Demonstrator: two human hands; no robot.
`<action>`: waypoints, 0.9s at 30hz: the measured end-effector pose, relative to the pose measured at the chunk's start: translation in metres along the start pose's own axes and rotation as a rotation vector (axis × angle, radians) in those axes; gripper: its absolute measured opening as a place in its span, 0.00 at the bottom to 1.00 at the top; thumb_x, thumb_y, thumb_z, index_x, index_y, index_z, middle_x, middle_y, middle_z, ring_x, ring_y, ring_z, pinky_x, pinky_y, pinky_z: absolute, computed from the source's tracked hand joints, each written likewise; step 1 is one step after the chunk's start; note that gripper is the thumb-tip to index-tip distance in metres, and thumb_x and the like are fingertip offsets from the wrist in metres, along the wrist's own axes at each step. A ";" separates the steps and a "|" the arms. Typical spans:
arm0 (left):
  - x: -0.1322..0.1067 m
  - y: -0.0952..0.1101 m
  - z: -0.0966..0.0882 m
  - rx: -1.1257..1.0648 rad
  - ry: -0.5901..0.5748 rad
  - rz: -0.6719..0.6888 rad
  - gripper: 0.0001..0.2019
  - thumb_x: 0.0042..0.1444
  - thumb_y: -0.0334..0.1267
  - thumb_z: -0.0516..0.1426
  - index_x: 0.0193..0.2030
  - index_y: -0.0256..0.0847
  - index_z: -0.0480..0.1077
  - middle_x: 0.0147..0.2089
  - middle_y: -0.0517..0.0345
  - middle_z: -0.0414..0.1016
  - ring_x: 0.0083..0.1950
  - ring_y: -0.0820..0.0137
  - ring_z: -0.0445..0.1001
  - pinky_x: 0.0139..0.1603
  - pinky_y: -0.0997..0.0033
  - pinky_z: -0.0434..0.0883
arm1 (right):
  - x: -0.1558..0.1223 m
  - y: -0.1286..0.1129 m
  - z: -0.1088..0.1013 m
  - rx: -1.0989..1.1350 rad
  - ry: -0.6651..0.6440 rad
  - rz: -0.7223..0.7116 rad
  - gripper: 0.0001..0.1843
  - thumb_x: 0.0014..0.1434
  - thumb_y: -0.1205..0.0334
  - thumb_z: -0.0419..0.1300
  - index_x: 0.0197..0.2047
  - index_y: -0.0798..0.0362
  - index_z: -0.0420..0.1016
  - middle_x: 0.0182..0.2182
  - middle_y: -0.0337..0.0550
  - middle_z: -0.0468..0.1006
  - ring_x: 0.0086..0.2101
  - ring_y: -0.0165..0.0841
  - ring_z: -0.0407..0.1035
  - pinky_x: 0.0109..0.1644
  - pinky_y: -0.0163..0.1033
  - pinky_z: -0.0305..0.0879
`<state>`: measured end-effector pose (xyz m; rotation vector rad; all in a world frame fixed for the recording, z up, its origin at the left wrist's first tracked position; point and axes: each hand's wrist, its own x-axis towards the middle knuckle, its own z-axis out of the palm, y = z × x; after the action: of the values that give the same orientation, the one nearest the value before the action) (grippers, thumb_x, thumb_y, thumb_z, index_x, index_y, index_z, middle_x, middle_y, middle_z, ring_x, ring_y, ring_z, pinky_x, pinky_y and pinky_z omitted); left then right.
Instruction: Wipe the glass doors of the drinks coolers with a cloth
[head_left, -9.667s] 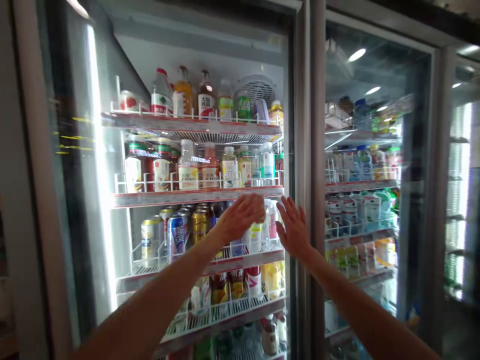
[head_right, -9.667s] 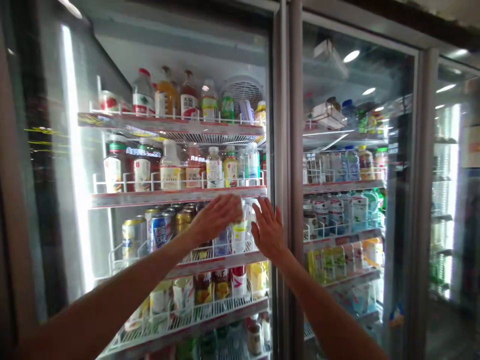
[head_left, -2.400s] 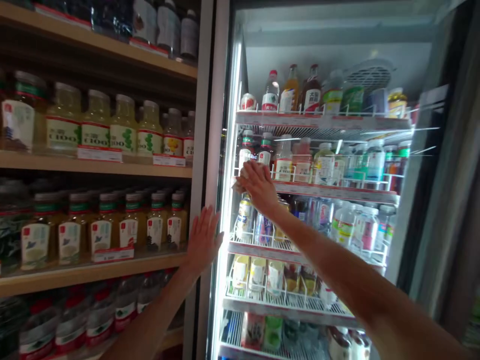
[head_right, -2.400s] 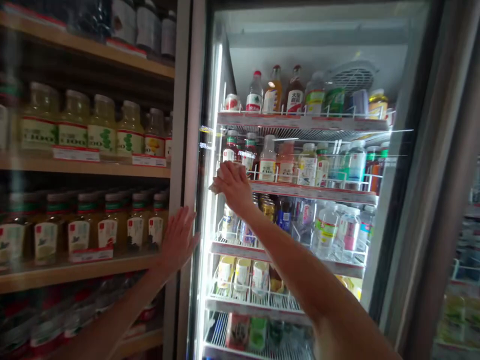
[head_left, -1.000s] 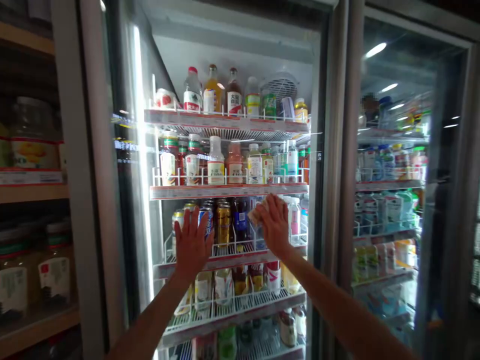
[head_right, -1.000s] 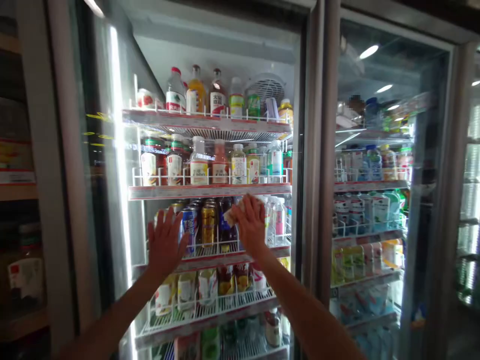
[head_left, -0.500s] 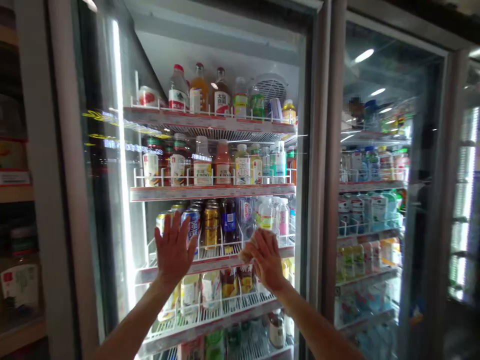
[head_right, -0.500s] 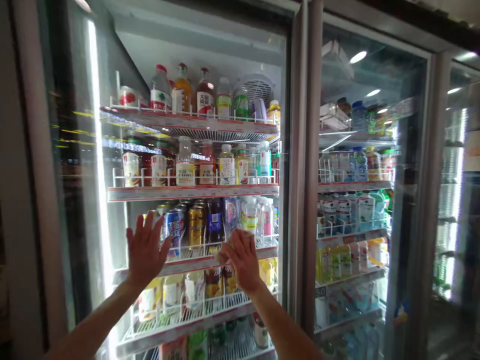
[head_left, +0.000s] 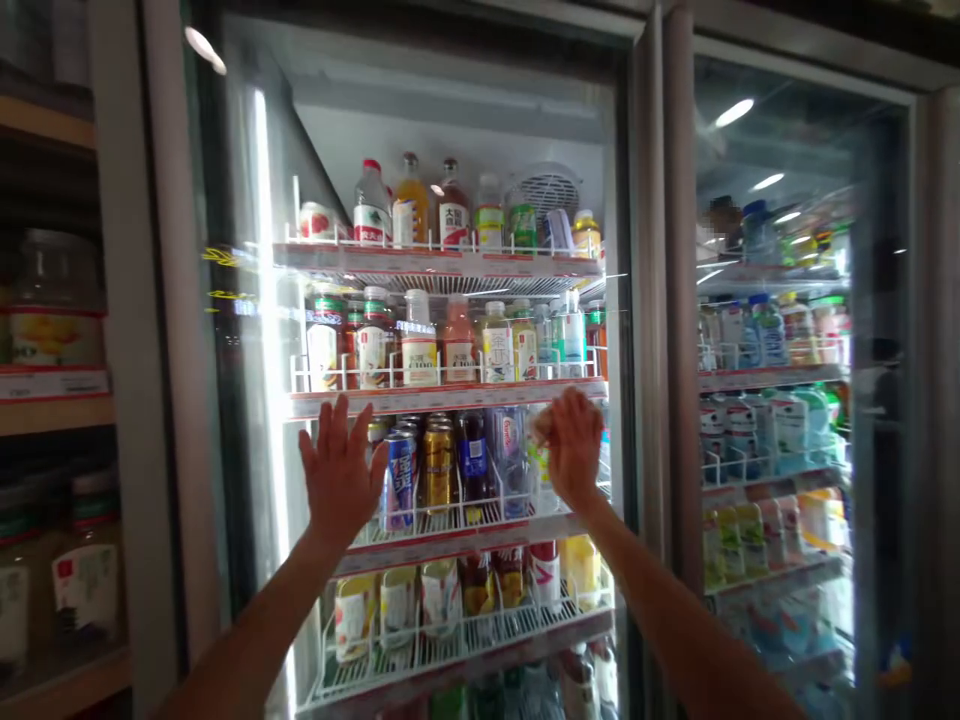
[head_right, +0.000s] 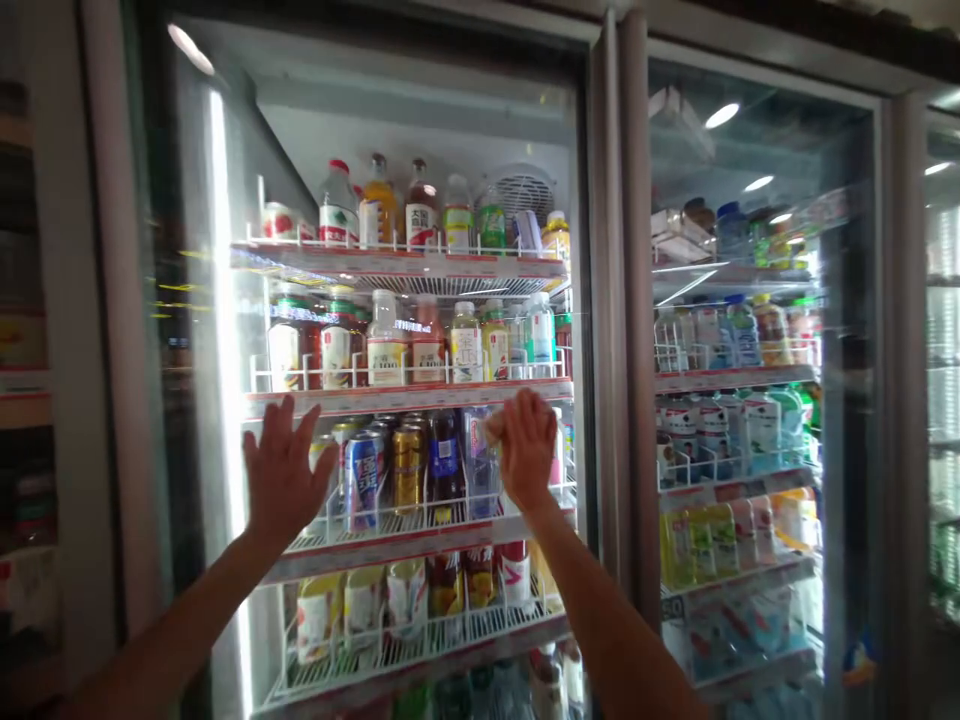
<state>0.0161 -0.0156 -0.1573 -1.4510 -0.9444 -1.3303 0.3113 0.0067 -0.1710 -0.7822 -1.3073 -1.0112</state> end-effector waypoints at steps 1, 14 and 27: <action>0.000 -0.002 0.001 -0.001 -0.002 0.001 0.31 0.60 0.40 0.50 0.68 0.46 0.44 0.70 0.47 0.44 0.71 0.58 0.42 0.67 0.46 0.43 | 0.008 0.004 0.003 -0.033 0.098 0.108 0.29 0.62 0.67 0.45 0.67 0.51 0.47 0.61 0.55 0.60 0.63 0.46 0.49 0.60 0.65 0.51; 0.001 -0.027 -0.002 -0.017 -0.011 -0.095 0.29 0.61 0.47 0.47 0.67 0.43 0.47 0.70 0.47 0.43 0.71 0.58 0.42 0.68 0.47 0.38 | 0.072 0.008 0.027 -0.062 0.195 0.217 0.27 0.62 0.65 0.43 0.65 0.53 0.54 0.62 0.55 0.58 0.62 0.49 0.49 0.60 0.68 0.46; 0.003 -0.018 -0.010 -0.024 -0.167 -0.149 0.28 0.62 0.45 0.45 0.66 0.36 0.50 0.71 0.47 0.39 0.71 0.61 0.35 0.68 0.49 0.32 | 0.165 -0.079 0.051 -0.072 -0.166 0.183 0.30 0.63 0.63 0.36 0.64 0.70 0.50 0.65 0.62 0.49 0.65 0.48 0.40 0.63 0.61 0.35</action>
<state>-0.0031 -0.0205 -0.1522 -1.5533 -1.1684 -1.3464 0.2149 -0.0022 -0.0077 -1.0399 -1.3183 -0.8652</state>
